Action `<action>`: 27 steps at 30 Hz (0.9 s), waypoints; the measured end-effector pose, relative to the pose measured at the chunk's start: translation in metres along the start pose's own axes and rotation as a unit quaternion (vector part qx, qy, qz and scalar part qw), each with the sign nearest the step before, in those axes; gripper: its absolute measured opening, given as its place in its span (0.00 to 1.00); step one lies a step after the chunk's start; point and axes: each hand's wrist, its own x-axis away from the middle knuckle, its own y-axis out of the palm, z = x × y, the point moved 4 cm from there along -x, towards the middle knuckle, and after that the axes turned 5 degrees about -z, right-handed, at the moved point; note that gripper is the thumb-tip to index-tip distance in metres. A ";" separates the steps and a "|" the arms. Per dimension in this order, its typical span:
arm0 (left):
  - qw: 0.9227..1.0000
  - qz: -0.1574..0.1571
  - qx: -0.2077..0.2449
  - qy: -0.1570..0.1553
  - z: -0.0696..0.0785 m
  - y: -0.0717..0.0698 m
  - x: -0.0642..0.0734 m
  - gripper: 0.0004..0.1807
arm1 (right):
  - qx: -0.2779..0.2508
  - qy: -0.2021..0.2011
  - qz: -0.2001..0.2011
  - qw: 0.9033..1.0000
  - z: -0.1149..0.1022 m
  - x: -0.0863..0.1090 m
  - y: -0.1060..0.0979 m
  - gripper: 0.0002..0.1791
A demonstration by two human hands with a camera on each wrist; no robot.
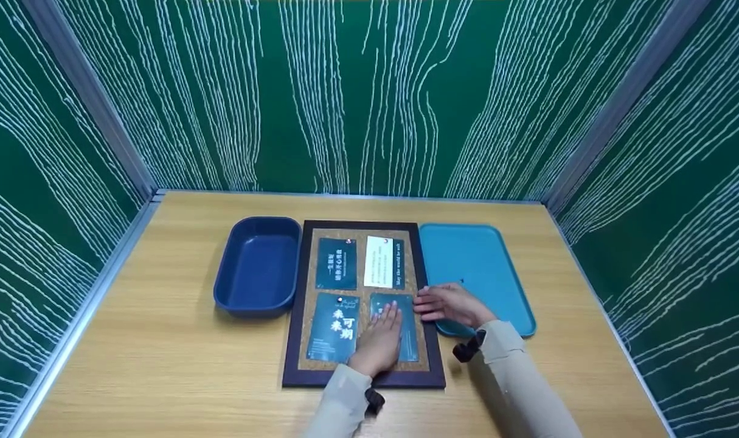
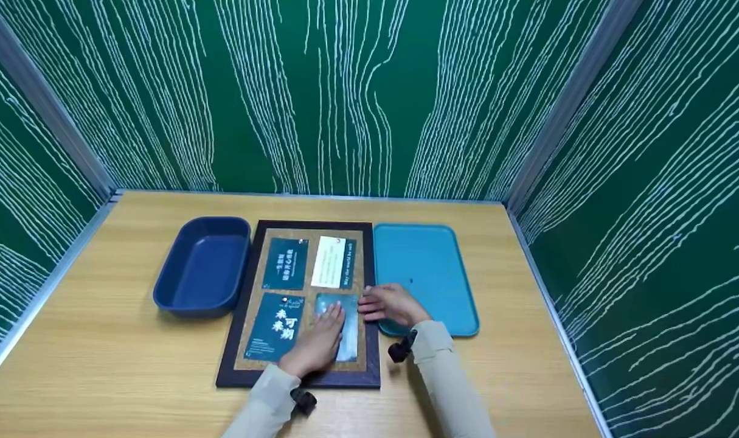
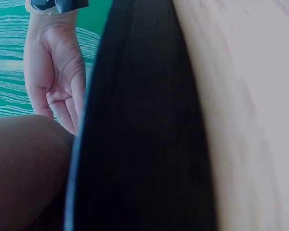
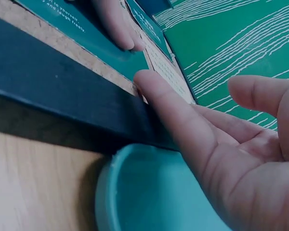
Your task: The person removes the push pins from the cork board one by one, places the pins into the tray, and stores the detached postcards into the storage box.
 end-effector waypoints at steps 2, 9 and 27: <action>1.000 0.004 0.002 0.001 0.000 0.001 0.000 0.28 | -0.003 -0.002 -0.004 1.000 0.000 0.000 0.001 0.27; 1.000 0.002 0.011 -0.004 0.000 0.000 0.000 0.28 | -0.019 -0.004 -0.006 1.000 0.002 0.001 0.000 0.28; 1.000 0.003 0.014 0.000 0.001 -0.001 0.001 0.28 | -0.028 -0.003 0.035 0.999 -0.001 0.002 0.002 0.26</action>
